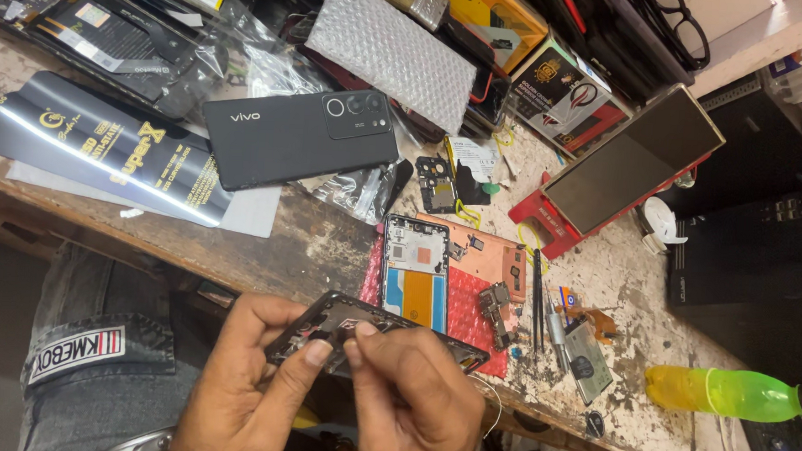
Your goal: The person is repairing a disassembled smartphone. They use a metal prying tool to remove a small internal component from the phone's frame and then place it on the workbench.
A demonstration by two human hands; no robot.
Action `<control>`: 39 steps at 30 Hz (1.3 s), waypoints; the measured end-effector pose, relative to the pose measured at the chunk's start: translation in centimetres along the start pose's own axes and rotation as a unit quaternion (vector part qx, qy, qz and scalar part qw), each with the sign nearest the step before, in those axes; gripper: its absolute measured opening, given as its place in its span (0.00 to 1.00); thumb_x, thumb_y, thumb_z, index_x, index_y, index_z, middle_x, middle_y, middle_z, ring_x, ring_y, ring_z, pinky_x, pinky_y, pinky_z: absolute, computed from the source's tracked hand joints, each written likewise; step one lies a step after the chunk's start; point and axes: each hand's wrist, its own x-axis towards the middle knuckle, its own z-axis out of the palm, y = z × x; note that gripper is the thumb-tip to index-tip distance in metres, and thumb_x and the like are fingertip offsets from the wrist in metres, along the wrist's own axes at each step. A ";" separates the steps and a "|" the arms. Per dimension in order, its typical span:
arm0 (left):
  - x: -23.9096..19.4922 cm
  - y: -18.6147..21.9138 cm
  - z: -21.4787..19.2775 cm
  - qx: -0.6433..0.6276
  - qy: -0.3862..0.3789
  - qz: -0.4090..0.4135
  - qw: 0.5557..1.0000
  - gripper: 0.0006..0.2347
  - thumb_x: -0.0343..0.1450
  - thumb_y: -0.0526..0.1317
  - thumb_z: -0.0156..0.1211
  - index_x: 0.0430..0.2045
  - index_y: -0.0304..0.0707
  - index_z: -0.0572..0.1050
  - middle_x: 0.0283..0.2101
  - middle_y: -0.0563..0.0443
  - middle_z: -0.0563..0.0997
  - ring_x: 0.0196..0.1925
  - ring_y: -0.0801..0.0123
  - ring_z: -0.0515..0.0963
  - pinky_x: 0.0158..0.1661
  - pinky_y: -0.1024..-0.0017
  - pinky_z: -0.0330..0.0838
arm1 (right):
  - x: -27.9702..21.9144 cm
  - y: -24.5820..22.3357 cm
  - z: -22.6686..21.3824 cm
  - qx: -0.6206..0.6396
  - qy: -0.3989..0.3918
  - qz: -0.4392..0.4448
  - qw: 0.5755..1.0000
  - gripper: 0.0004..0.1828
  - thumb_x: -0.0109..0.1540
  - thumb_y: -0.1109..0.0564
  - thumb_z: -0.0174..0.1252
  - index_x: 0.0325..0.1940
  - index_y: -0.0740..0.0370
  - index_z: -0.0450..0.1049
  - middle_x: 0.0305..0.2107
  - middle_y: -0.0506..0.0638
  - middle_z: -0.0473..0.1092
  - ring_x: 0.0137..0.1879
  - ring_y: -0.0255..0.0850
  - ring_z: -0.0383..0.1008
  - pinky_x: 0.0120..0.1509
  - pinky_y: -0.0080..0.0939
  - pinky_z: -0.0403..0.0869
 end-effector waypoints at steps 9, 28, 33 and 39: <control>-0.1 0.6 0.0 0.013 -0.011 -0.024 1.000 0.10 0.73 0.30 0.53 0.48 0.31 0.67 0.43 0.42 0.84 0.48 0.73 0.82 0.47 0.74 0.77 | 0.1 -0.3 -0.5 0.018 -0.022 0.036 0.999 0.08 0.58 0.71 0.67 0.38 0.67 0.77 0.28 0.52 0.77 0.35 0.35 0.80 0.41 0.32 0.78; 2.7 4.1 -4.1 0.053 -0.056 -0.033 0.996 0.15 0.75 0.31 0.58 0.56 0.29 0.70 0.46 0.36 0.83 0.46 0.66 0.85 0.44 0.70 0.81 | -4.3 4.1 -5.7 0.206 0.033 0.093 0.974 0.10 0.67 0.65 0.59 0.53 0.65 0.76 0.39 0.62 0.80 0.34 0.39 0.82 0.35 0.39 0.79; 3.5 6.1 -4.4 0.126 -0.088 -0.141 0.978 0.17 0.75 0.36 0.60 0.60 0.38 0.70 0.42 0.40 0.80 0.42 0.65 0.84 0.40 0.65 0.81 | -6.1 6.4 -6.1 0.232 -0.005 0.155 0.960 0.14 0.70 0.59 0.54 0.57 0.69 0.75 0.41 0.64 0.80 0.36 0.36 0.75 0.40 0.37 0.76; 3.4 5.7 -3.3 0.187 -0.111 -0.218 0.951 0.17 0.72 0.36 0.60 0.57 0.41 0.72 0.39 0.43 0.83 0.41 0.68 0.80 0.40 0.67 0.79 | -6.1 6.7 -5.7 0.232 -0.086 0.181 0.952 0.19 0.70 0.57 0.52 0.61 0.73 0.74 0.43 0.60 0.78 0.39 0.35 0.72 0.45 0.36 0.74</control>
